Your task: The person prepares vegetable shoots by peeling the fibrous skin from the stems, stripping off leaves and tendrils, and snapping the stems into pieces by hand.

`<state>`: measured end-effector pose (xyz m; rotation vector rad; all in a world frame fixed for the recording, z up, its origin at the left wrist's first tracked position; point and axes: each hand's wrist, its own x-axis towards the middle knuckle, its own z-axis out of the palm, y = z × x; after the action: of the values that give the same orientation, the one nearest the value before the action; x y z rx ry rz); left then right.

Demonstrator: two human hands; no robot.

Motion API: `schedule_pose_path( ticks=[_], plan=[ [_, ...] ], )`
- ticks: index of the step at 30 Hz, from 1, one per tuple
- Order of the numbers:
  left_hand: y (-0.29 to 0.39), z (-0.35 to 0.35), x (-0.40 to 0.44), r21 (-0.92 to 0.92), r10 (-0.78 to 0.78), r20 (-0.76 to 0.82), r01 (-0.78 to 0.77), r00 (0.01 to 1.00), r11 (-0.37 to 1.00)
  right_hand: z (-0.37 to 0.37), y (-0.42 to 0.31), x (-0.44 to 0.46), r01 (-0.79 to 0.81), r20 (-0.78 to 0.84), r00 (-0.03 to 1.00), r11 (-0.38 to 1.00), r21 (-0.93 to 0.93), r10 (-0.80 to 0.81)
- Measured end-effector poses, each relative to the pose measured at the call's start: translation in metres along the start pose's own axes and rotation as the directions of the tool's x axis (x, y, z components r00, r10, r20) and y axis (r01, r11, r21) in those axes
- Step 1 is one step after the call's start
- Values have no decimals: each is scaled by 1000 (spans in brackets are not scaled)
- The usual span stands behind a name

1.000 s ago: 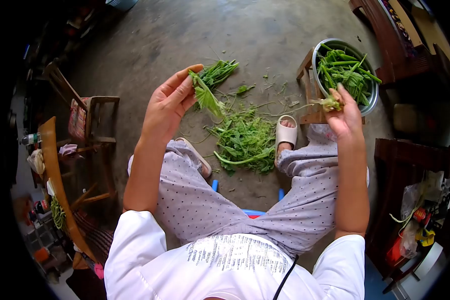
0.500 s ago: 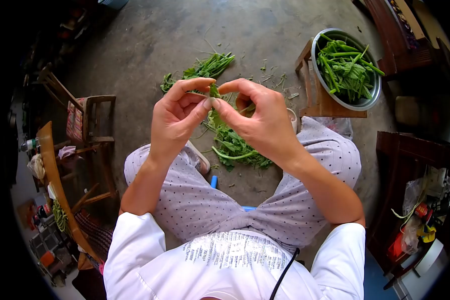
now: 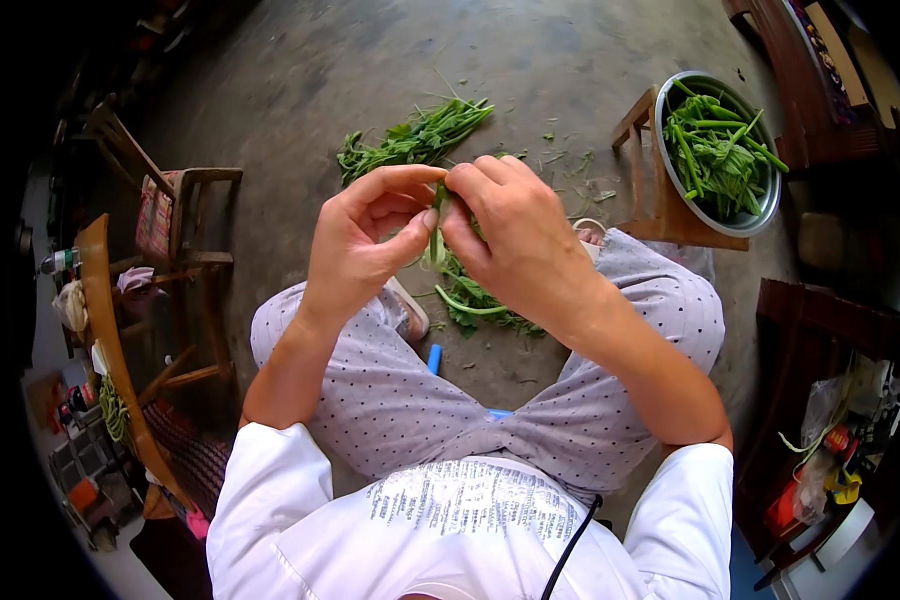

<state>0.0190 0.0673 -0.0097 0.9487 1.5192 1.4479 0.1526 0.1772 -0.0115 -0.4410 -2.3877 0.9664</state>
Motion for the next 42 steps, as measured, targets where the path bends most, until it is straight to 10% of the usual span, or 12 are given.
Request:
schedule_pose_path(
  ticks=[10,17,19,28,32,42],
  plan=[
    [4,-24,-5,-454,-260,152,301,954,838,-41,25,12,-293,-7,956,953,81,294],
    [3,-31,-5,-646,-213,93,222,973,730,-20,14,8,-293,200,955,813,504,220],
    [0,-36,-3,-674,-195,72,192,978,714,-26,6,12,-484,556,809,751,448,190],
    [0,-28,-6,-668,-174,63,171,983,725,0,-8,9,-454,414,877,702,549,243],
    [-2,-24,-11,-425,-366,142,391,920,817,4,0,9,-328,259,944,696,639,206],
    [-13,-23,-14,-584,-198,16,170,980,794,-5,-19,12,-350,170,937,838,418,307]
  ],
)
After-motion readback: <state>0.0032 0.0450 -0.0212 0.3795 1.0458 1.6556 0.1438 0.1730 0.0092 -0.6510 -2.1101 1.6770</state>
